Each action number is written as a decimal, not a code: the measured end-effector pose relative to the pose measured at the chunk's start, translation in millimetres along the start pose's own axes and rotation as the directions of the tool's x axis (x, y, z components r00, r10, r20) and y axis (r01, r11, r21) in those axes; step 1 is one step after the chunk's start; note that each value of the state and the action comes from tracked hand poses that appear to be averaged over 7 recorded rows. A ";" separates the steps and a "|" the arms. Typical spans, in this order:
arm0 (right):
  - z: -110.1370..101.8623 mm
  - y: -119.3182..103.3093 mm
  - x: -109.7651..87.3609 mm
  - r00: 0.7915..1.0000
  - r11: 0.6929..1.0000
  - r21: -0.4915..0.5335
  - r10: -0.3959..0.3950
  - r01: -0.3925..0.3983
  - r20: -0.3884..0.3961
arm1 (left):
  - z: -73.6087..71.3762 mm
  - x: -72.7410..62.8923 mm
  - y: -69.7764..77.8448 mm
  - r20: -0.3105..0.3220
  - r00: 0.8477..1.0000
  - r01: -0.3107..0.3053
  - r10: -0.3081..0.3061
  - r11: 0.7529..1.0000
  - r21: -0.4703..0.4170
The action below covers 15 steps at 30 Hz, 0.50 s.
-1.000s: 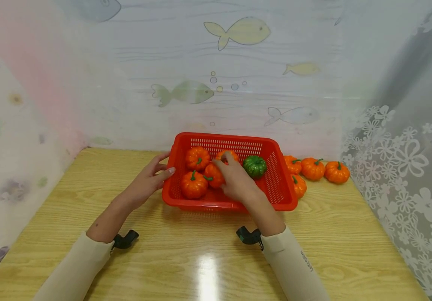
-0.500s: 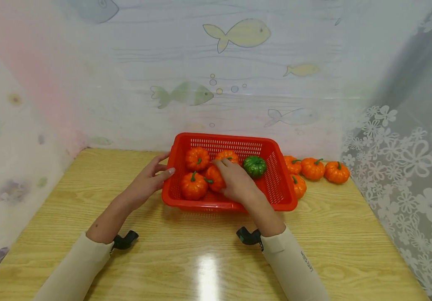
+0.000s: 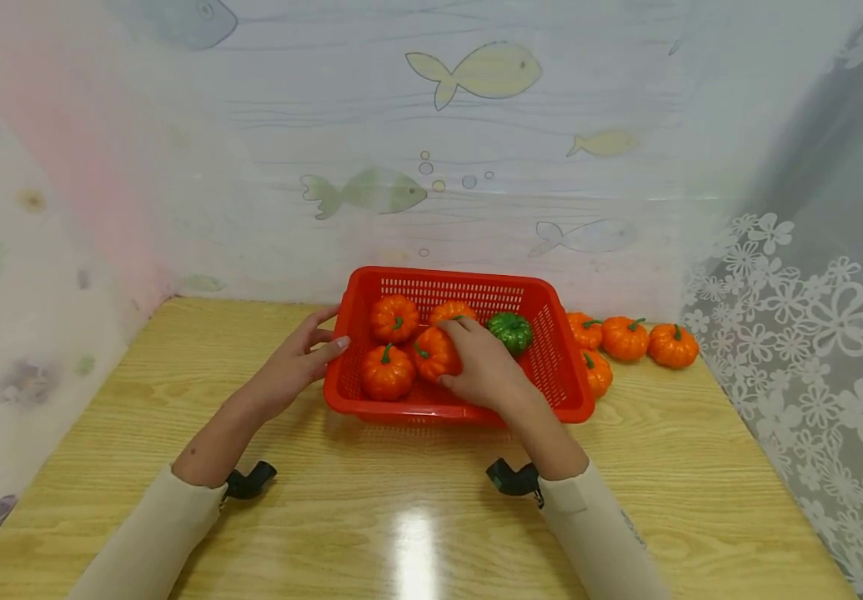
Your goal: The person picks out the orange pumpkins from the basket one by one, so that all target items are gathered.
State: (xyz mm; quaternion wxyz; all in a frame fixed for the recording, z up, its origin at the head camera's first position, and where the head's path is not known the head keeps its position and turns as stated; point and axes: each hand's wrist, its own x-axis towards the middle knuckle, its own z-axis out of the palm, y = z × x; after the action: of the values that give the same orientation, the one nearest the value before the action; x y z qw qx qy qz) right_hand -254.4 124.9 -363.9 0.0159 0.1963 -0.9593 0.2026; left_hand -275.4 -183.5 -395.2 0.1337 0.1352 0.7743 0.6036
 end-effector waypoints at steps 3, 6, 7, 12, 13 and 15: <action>-4.5 -0.6 -9.1 1.000 1.000 0.023 0.002 -0.002 -0.011 | 2.3 -4.6 1.8 -0.005 1.000 -0.002 0.002 1.000 -0.001; -8.9 -0.1 -19.5 0.999 0.998 0.055 -0.013 0.014 -0.036 | 4.3 -8.7 2.8 -0.009 1.000 -0.004 0.004 1.000 -0.003; -10.2 0.3 -22.7 0.999 0.997 0.069 -0.017 0.020 -0.043 | 5.0 -9.9 3.1 -0.011 1.000 -0.004 0.004 1.000 -0.003; -16.7 3.0 -37.2 0.996 0.992 0.117 -0.032 0.041 -0.078 | 8.9 -16.6 6.0 -0.024 1.000 -0.002 0.002 1.000 0.001; -17.9 3.6 -39.9 0.995 0.991 0.122 -0.040 0.050 -0.086 | 9.8 -18.0 6.8 -0.026 1.000 -0.001 0.001 1.000 0.001; -20.6 4.7 -45.6 0.993 0.989 0.132 -0.054 0.067 -0.102 | 11.7 -21.2 8.9 -0.030 1.000 0.001 -0.001 1.000 0.000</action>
State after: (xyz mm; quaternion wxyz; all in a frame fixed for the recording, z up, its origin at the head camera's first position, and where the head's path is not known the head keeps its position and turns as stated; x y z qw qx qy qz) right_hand -215.2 153.8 -351.8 0.0558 0.2159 -0.9350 0.2757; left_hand -251.0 -178.8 -388.4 0.1224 0.1259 0.7762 0.6055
